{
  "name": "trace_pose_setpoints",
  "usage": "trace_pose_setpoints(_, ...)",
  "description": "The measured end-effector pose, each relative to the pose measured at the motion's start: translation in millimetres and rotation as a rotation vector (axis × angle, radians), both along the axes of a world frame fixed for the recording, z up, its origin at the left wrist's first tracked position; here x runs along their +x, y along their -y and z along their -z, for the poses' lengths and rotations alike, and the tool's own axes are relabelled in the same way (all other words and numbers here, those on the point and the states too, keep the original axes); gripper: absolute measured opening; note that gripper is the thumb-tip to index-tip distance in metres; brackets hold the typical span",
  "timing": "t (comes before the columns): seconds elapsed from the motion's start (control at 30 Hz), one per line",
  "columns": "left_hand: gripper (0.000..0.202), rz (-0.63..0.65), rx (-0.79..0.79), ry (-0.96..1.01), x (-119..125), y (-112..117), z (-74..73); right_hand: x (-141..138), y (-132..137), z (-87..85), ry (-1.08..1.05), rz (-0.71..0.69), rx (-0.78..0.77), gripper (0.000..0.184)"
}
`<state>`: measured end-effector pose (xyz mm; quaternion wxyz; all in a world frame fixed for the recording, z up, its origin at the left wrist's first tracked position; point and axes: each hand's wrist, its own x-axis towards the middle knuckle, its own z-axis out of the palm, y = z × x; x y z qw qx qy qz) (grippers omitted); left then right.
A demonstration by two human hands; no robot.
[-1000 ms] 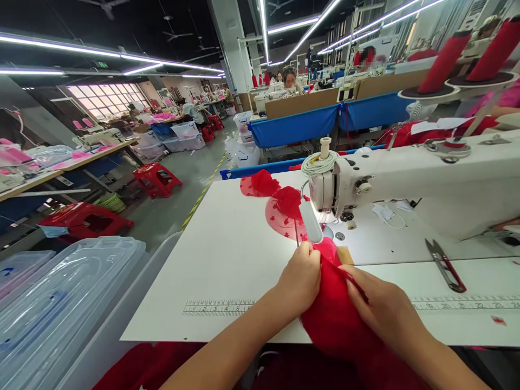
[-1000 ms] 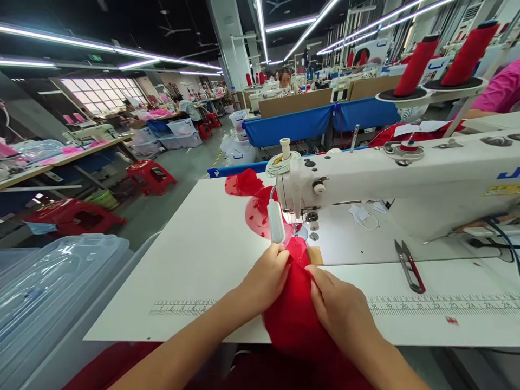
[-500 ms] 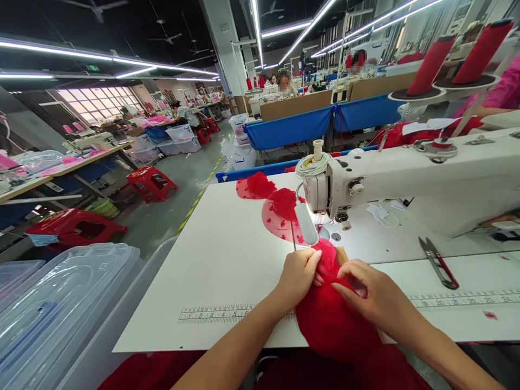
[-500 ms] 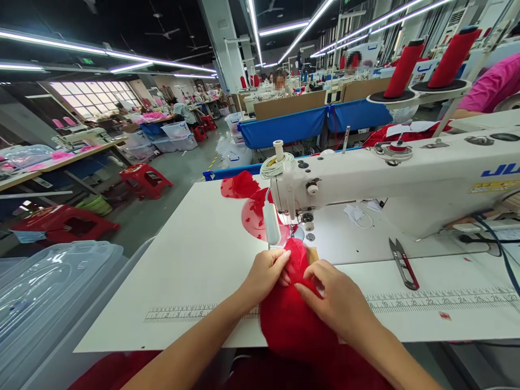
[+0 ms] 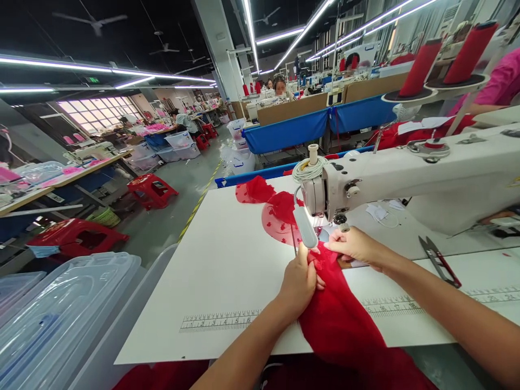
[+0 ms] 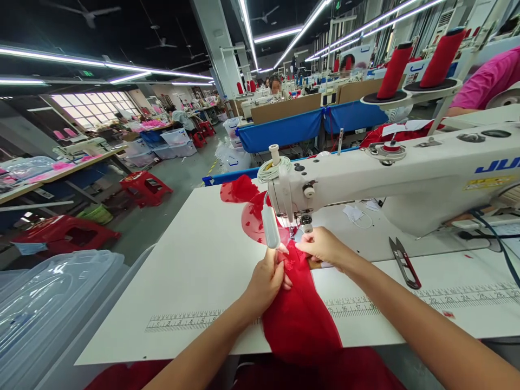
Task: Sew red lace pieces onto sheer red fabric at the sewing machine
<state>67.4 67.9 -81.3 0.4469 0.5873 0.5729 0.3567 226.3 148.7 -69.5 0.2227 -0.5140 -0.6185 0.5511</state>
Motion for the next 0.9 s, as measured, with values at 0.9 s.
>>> trace_pose_setpoints(0.9, 0.044, 0.01, 0.168, -0.576, -21.0, -34.8, -16.2, 14.6, 27.0, 29.7, 0.252, -0.287, 0.922, 0.032)
